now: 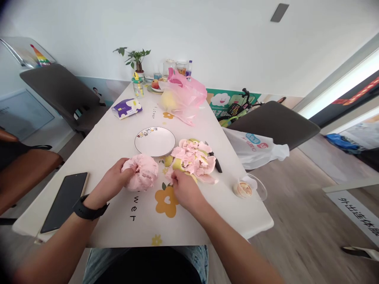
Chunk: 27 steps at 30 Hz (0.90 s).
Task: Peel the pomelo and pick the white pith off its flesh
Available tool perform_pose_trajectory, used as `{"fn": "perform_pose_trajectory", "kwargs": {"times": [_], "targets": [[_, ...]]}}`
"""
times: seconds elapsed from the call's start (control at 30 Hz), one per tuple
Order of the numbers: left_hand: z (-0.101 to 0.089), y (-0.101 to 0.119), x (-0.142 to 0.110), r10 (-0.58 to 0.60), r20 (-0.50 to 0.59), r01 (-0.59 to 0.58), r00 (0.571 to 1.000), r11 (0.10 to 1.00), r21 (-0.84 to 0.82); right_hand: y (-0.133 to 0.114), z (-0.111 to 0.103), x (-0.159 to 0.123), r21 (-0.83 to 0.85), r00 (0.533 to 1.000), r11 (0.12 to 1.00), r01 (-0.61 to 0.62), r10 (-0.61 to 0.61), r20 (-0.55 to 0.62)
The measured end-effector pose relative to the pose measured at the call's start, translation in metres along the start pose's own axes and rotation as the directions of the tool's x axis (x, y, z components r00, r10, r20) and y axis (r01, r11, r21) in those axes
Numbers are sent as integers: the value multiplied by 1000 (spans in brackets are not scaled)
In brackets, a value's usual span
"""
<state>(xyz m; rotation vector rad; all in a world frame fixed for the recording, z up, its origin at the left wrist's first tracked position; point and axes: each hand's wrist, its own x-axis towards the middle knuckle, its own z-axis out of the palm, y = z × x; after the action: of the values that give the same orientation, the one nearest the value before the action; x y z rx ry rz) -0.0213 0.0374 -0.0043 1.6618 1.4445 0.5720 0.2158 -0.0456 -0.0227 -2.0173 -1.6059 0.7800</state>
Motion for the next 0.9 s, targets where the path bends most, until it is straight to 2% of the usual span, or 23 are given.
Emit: {"fn": "perform_pose_trajectory", "kwargs": {"times": [0.1, 0.17, 0.3, 0.4, 0.47, 0.53, 0.6, 0.73, 0.9], "targets": [[-3, -7, 6, 2, 8, -2, 1000, 998, -63, 13, -22, 8, -166, 988, 986, -5, -21, -153], [-4, -11, 8, 2, 11, -1, 1000, 996, -93, 21, -34, 16, -241, 972, 970, 28, -83, -221], [-3, -8, 6, 6, 15, -4, 1000, 997, -77, 21, -43, 28, -360, 942, 925, 123, -222, -250], [0, -2, 1, 16, 10, -16, 1000, 1000, 1, 2, -37, 23, -336, 917, 920, 201, -297, -265], [3, 3, -2, 22, 1, -22, 1000, 998, 54, -15, -30, 15, -165, 948, 957, 238, -266, -176], [6, 6, -3, 30, -7, -29, 1000, 996, 90, -32, -23, 7, 59, 983, 982, 180, -182, 33], [8, 8, -4, 38, -6, -37, 999, 993, 111, -43, -18, 3, 142, 984, 982, 125, -141, 106], [9, 10, -4, 37, 21, -40, 999, 990, 132, -52, -17, 10, 77, 989, 990, 121, -126, 71], [9, 10, -2, 49, 27, -52, 998, 991, 124, -57, -27, 24, -3, 978, 987, 163, -162, 128]]}}
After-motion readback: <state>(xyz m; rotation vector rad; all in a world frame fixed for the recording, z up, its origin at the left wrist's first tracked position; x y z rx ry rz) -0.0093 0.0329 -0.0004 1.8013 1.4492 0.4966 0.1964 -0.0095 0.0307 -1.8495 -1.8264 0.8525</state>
